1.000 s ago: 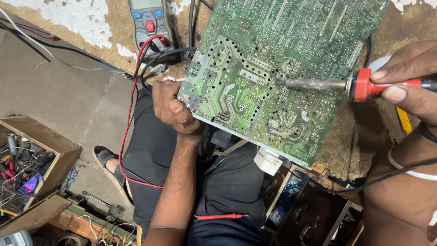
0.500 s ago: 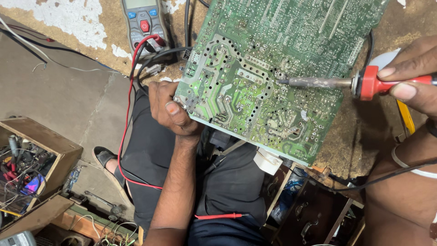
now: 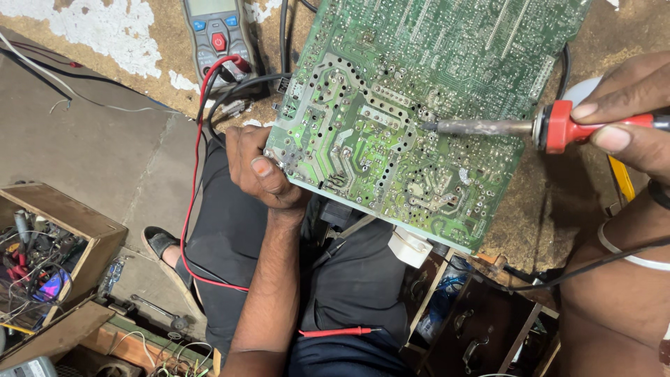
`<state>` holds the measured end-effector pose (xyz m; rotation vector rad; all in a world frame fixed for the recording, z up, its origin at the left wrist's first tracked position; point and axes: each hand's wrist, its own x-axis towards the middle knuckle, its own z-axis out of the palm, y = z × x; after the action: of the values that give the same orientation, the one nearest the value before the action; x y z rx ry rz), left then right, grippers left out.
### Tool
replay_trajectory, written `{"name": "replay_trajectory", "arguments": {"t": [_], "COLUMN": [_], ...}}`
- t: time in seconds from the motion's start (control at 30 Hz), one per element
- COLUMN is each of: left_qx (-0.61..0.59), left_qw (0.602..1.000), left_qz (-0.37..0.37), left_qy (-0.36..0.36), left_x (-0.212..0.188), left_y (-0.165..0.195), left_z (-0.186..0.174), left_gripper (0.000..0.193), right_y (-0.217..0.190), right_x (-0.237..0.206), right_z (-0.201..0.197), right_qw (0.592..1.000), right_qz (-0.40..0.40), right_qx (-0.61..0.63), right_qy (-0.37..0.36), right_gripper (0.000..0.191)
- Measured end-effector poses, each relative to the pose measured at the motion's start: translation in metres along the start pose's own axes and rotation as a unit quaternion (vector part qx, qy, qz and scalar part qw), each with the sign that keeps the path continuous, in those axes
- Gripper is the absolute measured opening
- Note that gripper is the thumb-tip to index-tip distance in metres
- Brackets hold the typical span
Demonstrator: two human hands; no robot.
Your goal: The person holds a green circuit board and uses a soldering iron to apply solder to several points on the board. They also use a yellow pencil to mark or scrape small areas on the board surface. A multimeter and light bulb are visible on the workbench.
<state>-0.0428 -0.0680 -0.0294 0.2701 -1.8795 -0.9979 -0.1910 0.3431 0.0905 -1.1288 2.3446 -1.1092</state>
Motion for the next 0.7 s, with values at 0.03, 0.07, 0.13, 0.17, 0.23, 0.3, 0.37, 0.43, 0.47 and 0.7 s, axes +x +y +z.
{"name": "replay_trajectory", "arguments": {"t": [0.03, 0.07, 0.13, 0.17, 0.23, 0.3, 0.37, 0.43, 0.47, 0.7], "left_qx": [-0.001, -0.002, 0.004, 0.007, 0.001, -0.001, 0.003, 0.002, 0.001, 0.003], "left_qw": [1.000, 1.000, 1.000, 1.000, 1.000, 1.000, 1.000, 1.000, 1.000, 1.000], "left_qz": [0.001, 0.001, 0.003, 0.005, 0.002, 0.001, 0.003, 0.001, 0.001, -0.002], "left_qy": [0.000, 0.000, 0.002, 0.003, 0.001, 0.001, 0.004, 0.006, 0.006, 0.005], "left_x": [0.0002, 0.0003, 0.0004, 0.0003, 0.0004, 0.0004, 0.0000, 0.0000, 0.0000, -0.0003], "left_y": [0.0000, 0.0001, 0.0003, 0.0003, 0.0003, 0.0001, 0.0000, -0.0003, -0.0005, -0.0003], "left_z": [-0.0001, -0.0001, 0.0003, 0.0005, -0.0001, -0.0001, -0.0001, 0.0002, 0.0003, 0.0005], "left_gripper": [0.072, 0.072, 0.071, 0.071, 0.071, 0.071, 0.070, 0.070, 0.070, 0.070], "right_y": [-0.0016, -0.0026, -0.0029, -0.0023, -0.0011, 0.0016, 0.0042, 0.0059, 0.0064, -0.0016], "right_x": [0.0008, 0.0014, 0.0012, 0.0009, -0.0018, -0.0037, -0.0049, -0.0053, -0.0049, 0.0043], "right_z": [0.0000, -0.0007, 0.0000, 0.0001, 0.0006, 0.0008, 0.0001, -0.0011, -0.0017, 0.0000], "right_qw": [1.000, 1.000, 1.000, 1.000, 1.000, 1.000, 1.000, 1.000, 1.000, 1.000], "right_qz": [0.003, 0.006, 0.012, 0.011, 0.005, 0.013, 0.017, 0.013, 0.012, -0.003], "right_qx": [-0.002, -0.003, -0.002, -0.002, -0.004, -0.002, -0.006, -0.014, -0.014, -0.007], "right_qy": [-0.003, -0.005, 0.006, 0.011, 0.016, 0.016, 0.010, 0.006, 0.006, -0.007], "right_gripper": [0.021, 0.021, 0.019, 0.018, 0.018, 0.018, 0.018, 0.019, 0.019, 0.022]}}
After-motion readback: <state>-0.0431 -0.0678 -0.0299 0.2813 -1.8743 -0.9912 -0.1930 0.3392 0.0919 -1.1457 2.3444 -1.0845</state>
